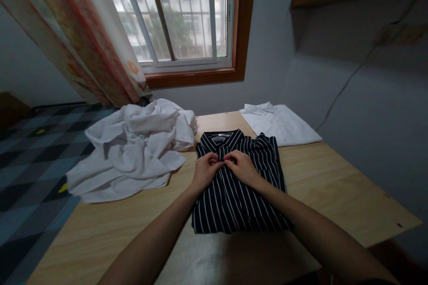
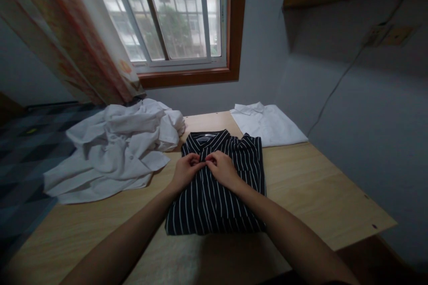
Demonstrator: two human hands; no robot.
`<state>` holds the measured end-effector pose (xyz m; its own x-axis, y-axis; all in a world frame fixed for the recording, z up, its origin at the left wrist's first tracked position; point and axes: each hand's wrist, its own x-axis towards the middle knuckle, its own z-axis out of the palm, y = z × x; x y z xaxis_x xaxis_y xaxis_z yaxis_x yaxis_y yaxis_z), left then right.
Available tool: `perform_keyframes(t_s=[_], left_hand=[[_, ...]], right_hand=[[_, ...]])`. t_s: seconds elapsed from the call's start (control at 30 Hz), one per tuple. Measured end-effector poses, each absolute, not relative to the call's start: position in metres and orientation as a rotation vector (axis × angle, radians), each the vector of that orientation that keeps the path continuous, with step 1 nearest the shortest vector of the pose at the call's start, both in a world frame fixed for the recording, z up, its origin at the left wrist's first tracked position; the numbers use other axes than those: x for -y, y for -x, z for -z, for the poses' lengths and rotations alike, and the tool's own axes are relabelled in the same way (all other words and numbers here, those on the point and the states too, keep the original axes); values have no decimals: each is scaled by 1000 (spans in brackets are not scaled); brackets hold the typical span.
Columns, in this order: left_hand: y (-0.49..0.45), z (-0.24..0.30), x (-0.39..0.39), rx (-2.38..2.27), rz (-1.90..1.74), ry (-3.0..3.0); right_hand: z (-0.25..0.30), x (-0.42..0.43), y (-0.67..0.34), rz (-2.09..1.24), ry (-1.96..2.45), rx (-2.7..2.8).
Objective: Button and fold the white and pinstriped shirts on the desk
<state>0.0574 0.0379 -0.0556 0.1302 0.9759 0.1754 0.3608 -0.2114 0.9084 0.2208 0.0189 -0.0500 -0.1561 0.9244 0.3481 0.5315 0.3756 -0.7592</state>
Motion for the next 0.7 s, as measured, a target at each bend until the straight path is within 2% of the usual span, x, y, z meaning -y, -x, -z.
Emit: perform_keyframes(t_s=[0.23, 0.7], left_hand=[[-44, 49, -45, -1099, -825, -1752], [-50, 47, -37, -1197, -941, -1808]], right_hand=[[61, -18, -218, -590, 1220, 1791], [64, -14, -215, -565, 1314, 1791]])
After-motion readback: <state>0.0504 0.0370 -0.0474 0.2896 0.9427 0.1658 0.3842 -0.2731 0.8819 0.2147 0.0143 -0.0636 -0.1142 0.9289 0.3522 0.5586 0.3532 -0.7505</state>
